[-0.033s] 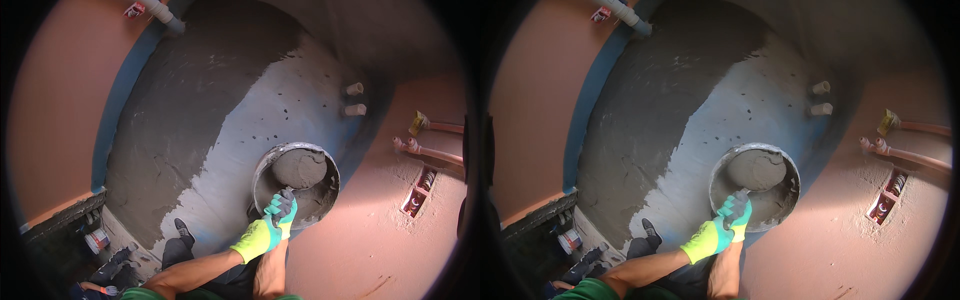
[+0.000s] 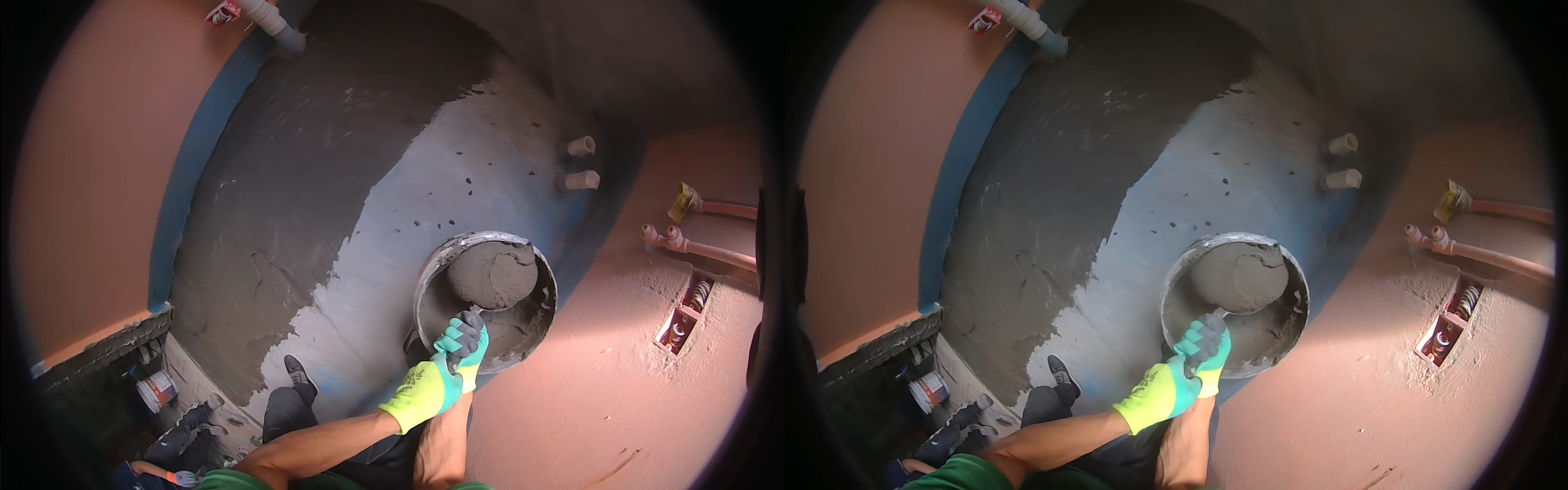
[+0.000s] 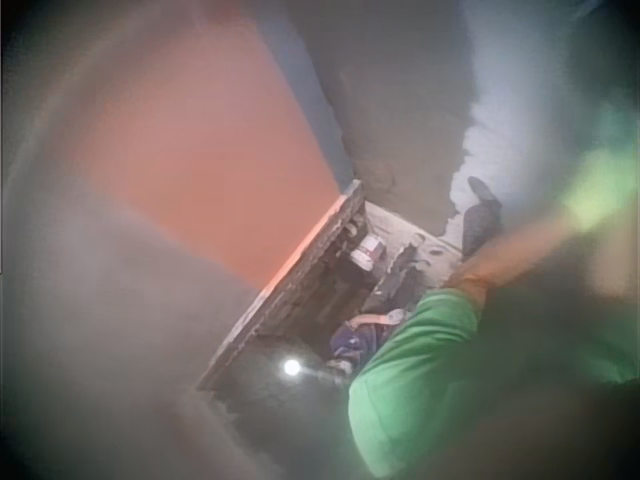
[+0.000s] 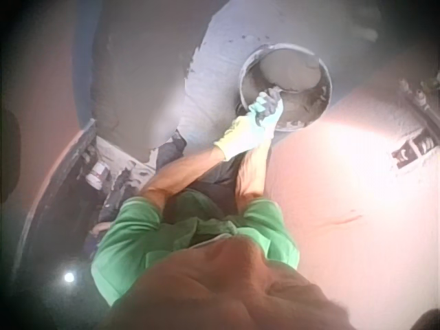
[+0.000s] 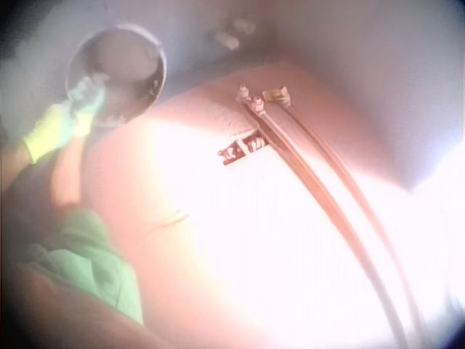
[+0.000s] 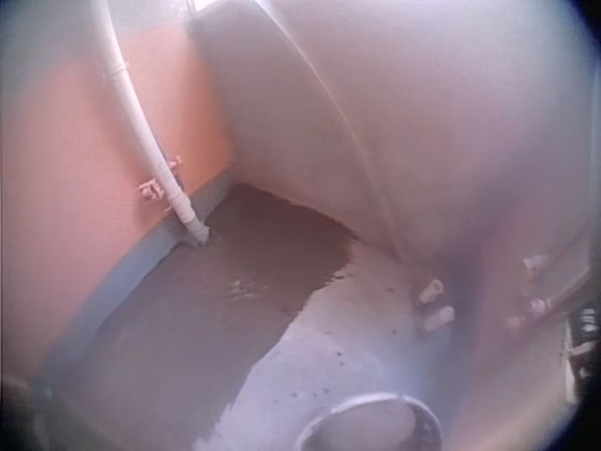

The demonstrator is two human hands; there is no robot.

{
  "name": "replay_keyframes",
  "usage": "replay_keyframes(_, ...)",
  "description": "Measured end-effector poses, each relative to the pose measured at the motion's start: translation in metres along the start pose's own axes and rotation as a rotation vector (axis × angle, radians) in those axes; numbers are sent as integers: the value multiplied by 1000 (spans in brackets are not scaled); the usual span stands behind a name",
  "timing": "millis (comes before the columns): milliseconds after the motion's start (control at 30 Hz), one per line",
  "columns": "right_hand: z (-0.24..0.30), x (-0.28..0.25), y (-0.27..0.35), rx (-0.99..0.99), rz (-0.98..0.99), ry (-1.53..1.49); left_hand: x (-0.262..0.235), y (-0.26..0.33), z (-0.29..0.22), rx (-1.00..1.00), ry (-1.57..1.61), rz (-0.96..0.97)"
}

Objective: The person scoops cement from a bucket with a trowel and spreads it onto the floor in a room under renovation. They repeatedly scoop and deposit cement, gradually covering more of the floor area.

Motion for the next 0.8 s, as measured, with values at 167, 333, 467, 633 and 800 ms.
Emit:
replay_keyframes(167, -23, 5, 29, 77, 152, -16, 4, 37, 30, 151, 25, -45)
replay_keyframes(333, -66, 8, 65, -61, 19, 317, -19, 83, 67, 430, 162, -142)
replay_keyframes(467, -123, 9, 98, -287, -163, 797, -81, 137, 96, 639, 344, -364)
replay_keyframes(633, -280, 23, 107, -1076, 117, 2227, -203, 212, 192, 746, 502, -416)
replay_keyframes(800, -536, -60, 26, -248, -439, 1502, -324, 236, 353, 311, 545, -566)
Point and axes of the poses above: each hand's wrist, its own y-axis away from the middle knuckle, its own x-axis out of the palm, z = x × y, the point moved 4 cm from there along -y, towards the middle knuckle, and after that the axes turned 11 degrees about -z, right-handed, at the moved point
